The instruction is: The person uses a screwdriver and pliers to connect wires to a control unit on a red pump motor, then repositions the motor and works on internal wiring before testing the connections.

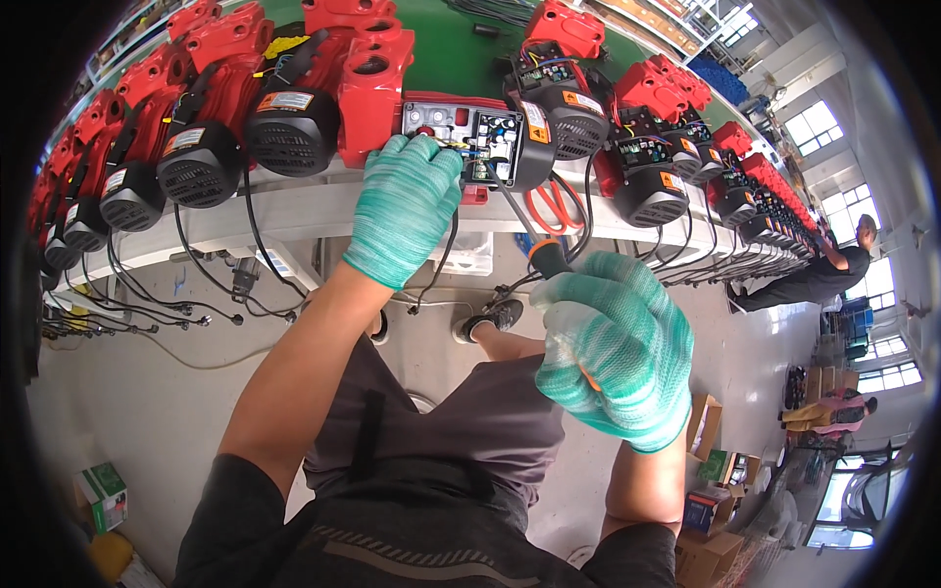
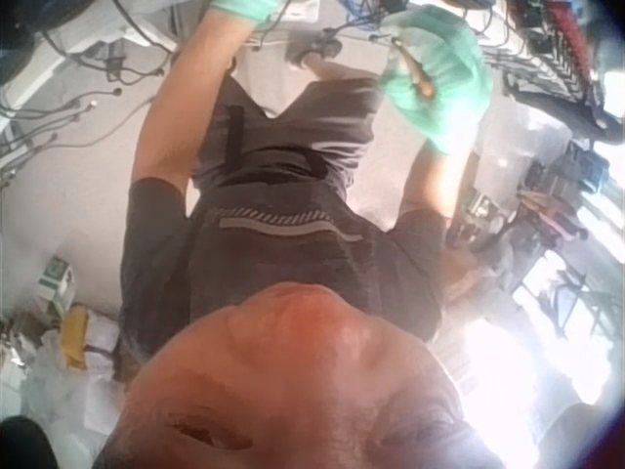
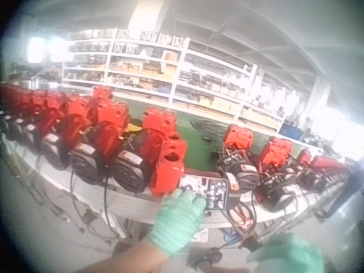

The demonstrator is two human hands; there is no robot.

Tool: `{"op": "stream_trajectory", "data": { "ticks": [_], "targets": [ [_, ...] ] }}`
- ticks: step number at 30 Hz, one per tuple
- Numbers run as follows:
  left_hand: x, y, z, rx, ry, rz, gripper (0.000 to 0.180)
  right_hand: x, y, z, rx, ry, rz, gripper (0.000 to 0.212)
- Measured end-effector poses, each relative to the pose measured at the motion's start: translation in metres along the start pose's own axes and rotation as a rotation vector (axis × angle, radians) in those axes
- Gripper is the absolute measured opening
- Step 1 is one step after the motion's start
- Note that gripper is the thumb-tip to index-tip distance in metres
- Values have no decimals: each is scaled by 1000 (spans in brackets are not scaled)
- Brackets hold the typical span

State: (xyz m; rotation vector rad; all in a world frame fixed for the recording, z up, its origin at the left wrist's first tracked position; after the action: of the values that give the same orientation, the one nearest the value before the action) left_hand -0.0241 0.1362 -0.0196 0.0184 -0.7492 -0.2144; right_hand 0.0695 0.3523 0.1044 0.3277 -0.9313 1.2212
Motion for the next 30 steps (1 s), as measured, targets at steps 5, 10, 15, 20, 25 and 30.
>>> {"op": "stream_trajectory", "data": {
  "ticks": [5,10,15,20,25,30],
  "targets": [
    [2,0,0,-6,7,4,17,7,3,2,64,-125,-25,26],
    [-1,-1,-1,-5,23,2,18,2,-3,0,101,-179,-91,17],
    [-1,-1,-1,-2,11,0,17,6,-4,0,96,-211,-91,21],
    [0,-1,-1,-11,-10,23,20,10,2,3,104,-165,-16,29],
    [0,1,0,-10,10,14,16,6,-5,17,-38,69,-5,34],
    [3,1,2,-10,-35,40,16,18,-26,33,-228,-45,-222,42]
  ]
}}
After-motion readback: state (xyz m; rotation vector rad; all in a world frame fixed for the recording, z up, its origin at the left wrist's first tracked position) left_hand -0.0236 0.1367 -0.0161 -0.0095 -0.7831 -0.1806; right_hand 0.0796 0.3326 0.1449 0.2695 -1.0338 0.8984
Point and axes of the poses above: each hand's wrist, its own z-axis towards the middle knuckle, its own x-axis out of the back of the hand, y = z × x, the point moved 1 cm from there along z, towards the middle knuckle, and after that the axes turned 13 degrees about z, right-handed, at the moved point
